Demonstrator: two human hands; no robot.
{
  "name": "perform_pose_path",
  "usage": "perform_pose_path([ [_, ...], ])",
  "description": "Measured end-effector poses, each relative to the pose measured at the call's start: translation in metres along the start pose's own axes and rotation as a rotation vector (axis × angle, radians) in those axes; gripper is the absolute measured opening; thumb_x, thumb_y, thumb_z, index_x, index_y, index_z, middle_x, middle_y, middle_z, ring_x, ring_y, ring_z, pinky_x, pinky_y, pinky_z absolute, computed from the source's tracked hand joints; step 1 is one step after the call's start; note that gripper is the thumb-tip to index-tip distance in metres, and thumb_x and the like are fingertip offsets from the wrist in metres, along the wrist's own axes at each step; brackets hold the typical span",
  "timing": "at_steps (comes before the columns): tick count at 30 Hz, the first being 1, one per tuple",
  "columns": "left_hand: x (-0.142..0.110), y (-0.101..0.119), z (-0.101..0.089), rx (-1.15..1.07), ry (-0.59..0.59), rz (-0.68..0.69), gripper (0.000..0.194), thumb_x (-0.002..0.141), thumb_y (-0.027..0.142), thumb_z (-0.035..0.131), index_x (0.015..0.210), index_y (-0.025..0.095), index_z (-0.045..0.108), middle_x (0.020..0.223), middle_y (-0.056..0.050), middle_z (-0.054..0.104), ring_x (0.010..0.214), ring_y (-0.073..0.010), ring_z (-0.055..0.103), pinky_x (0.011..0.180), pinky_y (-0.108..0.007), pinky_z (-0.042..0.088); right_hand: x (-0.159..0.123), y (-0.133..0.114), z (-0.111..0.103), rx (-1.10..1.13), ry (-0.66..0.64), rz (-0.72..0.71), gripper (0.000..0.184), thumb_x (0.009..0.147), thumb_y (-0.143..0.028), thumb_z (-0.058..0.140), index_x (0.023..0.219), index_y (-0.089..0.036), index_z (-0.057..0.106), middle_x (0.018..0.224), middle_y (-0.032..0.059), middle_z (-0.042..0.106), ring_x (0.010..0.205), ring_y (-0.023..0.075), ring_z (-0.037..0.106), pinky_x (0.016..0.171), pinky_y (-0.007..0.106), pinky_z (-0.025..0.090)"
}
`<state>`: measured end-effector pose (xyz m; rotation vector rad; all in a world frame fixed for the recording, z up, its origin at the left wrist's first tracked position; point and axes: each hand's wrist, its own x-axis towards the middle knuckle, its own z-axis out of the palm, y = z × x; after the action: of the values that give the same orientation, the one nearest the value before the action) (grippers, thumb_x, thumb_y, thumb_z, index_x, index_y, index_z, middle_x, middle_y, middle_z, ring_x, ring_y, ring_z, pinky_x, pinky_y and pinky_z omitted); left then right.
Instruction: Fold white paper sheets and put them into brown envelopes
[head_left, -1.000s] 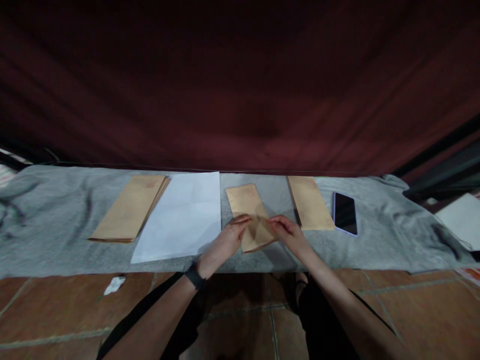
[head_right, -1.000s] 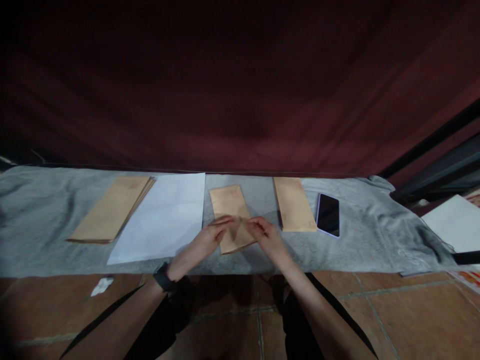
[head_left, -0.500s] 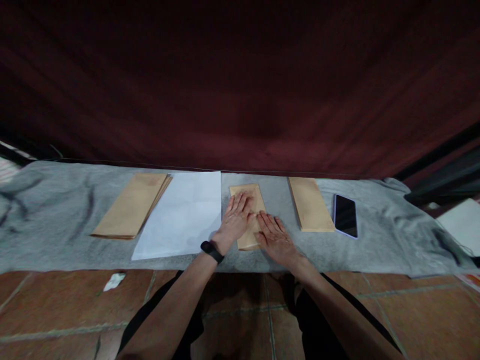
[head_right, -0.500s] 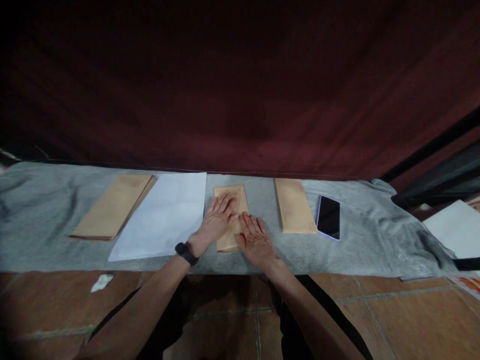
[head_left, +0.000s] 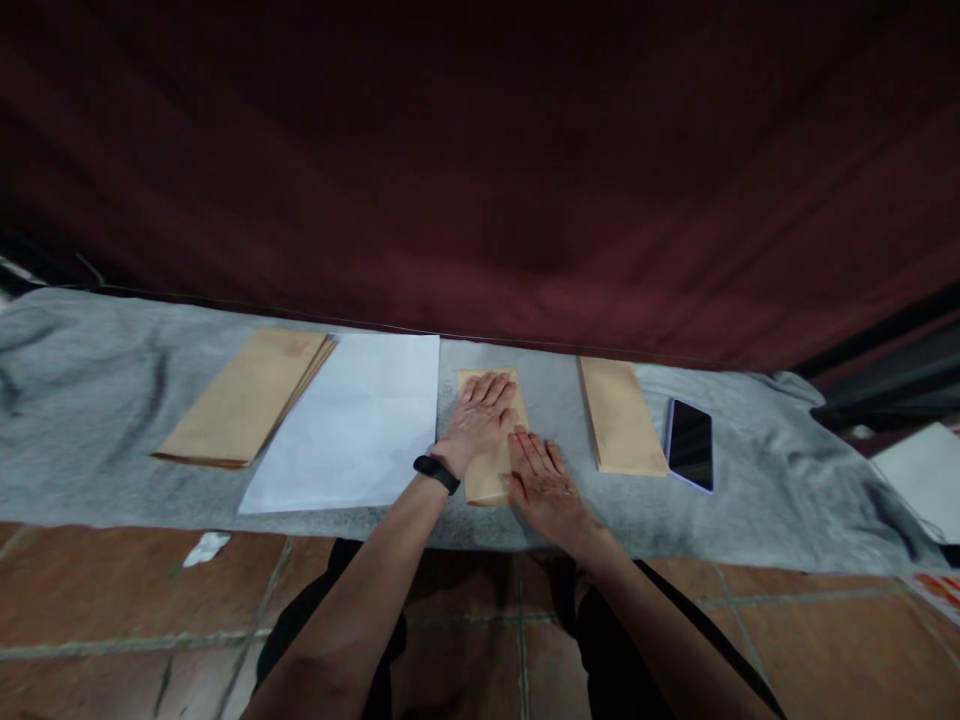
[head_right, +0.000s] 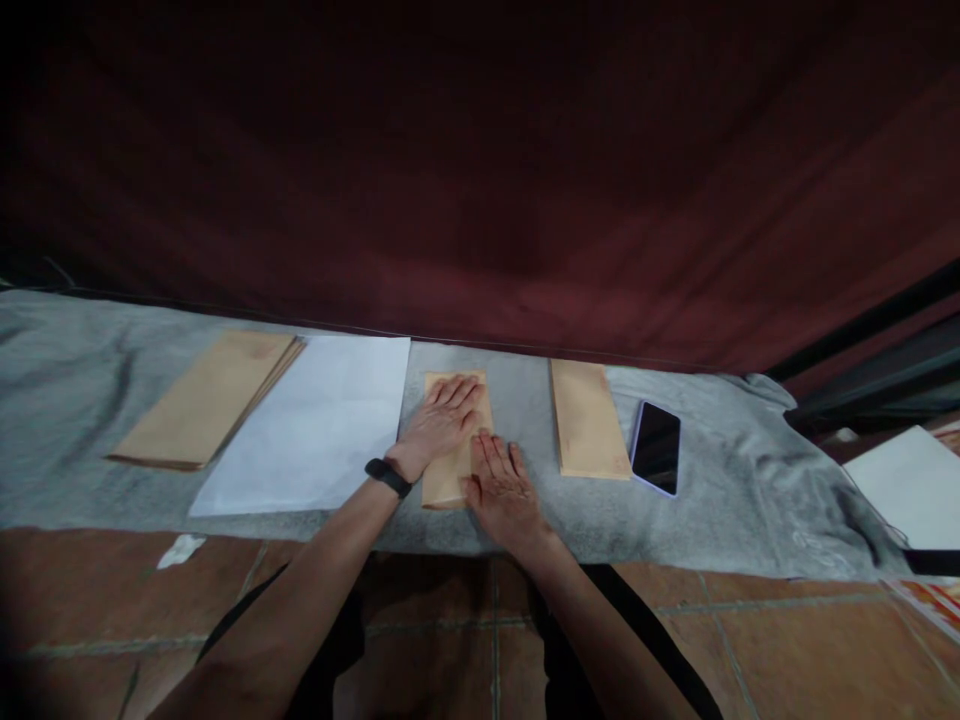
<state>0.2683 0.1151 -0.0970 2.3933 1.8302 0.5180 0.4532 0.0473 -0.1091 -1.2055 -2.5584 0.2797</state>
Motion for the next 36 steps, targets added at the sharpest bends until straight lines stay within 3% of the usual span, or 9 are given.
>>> perform_pose_path([
  [9,-0.019,0.011,0.003,0.001,-0.053,0.118,0.053,0.101,0.027,0.031,0.152,0.014,0.039,0.162,-0.008,0.038,0.152,-0.0186,0.029,0.127,-0.039,0.013,-0.002,0.023,-0.019,0.18,-0.162,-0.049,0.056,0.1,-0.034,0.049,0.154,-0.022,0.04,0.162,0.0107,0.037,0.15,0.0245,0.034,0.124,0.051,0.024],
  [13,-0.031,0.018,0.003,0.005,-0.066,0.147,0.053,0.103,0.027,0.03,0.153,0.012,0.038,0.162,-0.009,0.036,0.152,-0.0184,0.028,0.127,-0.039,0.014,0.001,0.038,-0.032,0.415,-0.184,-0.077,0.043,0.099,-0.025,0.046,0.14,-0.029,0.058,0.154,0.0045,0.05,0.144,0.02,0.043,0.122,0.049,0.031],
  [20,-0.059,0.036,0.0,-0.004,-0.133,0.211,0.055,0.105,0.035,0.028,0.155,0.012,0.034,0.164,-0.011,0.033,0.153,-0.0174,0.024,0.126,-0.037,0.013,0.01,0.047,-0.031,0.608,-0.043,0.02,0.03,0.095,-0.024,0.049,0.114,-0.027,0.073,0.123,0.0054,0.07,0.118,0.0216,0.063,0.107,0.042,0.047],
  [26,-0.079,0.044,-0.004,-0.006,-0.189,0.226,0.059,0.105,0.037,0.026,0.155,0.007,0.029,0.165,-0.014,0.029,0.154,-0.0192,0.021,0.127,-0.036,0.01,0.015,0.046,-0.03,0.616,0.04,0.074,0.023,0.091,-0.024,0.05,0.096,-0.027,0.072,0.1,0.0041,0.07,0.097,0.022,0.066,0.091,0.037,0.05],
  [36,-0.114,0.058,-0.012,-0.006,-0.213,0.232,0.06,0.105,0.043,0.028,0.157,0.012,0.028,0.165,-0.011,0.029,0.155,-0.0201,0.021,0.126,-0.039,0.011,0.002,0.034,-0.014,0.571,0.168,0.064,0.019,0.091,-0.023,0.049,0.092,-0.025,0.068,0.1,0.007,0.067,0.101,0.023,0.063,0.098,0.041,0.05],
])
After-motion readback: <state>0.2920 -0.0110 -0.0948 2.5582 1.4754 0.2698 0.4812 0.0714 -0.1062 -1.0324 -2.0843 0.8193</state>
